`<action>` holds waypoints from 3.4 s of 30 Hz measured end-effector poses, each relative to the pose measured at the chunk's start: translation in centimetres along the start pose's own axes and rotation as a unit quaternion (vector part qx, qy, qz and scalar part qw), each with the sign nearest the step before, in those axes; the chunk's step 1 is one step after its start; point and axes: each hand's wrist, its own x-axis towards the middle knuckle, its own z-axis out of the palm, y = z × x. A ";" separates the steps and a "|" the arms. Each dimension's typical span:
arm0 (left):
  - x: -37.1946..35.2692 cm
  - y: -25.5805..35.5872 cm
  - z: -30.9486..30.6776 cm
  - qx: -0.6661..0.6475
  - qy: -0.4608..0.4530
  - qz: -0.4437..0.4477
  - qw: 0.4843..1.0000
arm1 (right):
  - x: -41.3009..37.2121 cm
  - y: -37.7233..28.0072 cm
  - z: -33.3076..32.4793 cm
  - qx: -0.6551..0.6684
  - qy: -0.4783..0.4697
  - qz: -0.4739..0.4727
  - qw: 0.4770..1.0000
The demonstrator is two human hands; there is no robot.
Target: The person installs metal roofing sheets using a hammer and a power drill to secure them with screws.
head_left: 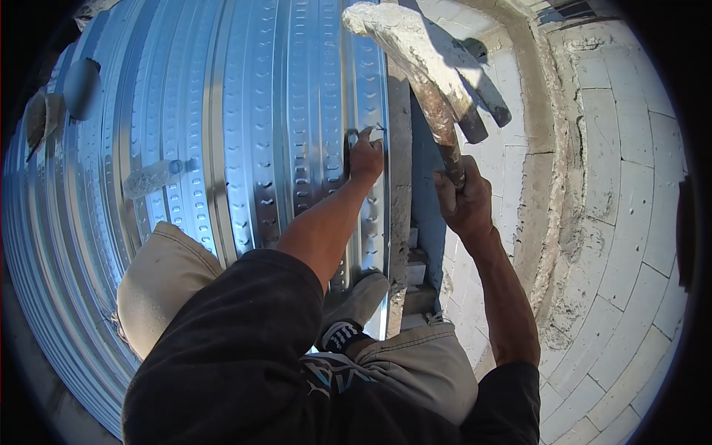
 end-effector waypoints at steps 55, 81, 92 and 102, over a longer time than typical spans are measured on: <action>-12.4 -2.3 -3.6 0.292 -0.421 0.105 0.853 | -5.2 12.1 8.0 -0.207 -0.110 0.219 0.947; -29.1 18.7 -19.3 -0.328 -0.371 -0.419 0.761 | -17.2 -11.7 -6.4 0.253 -0.211 0.352 0.876; -36.8 22.4 -31.6 -0.289 -0.337 -0.436 0.783 | -18.2 -28.1 -11.1 0.255 -0.276 0.353 0.857; -37.3 21.3 -52.6 -0.251 -0.289 -0.157 0.910 | -14.7 -48.8 -6.6 0.279 -0.341 0.408 0.800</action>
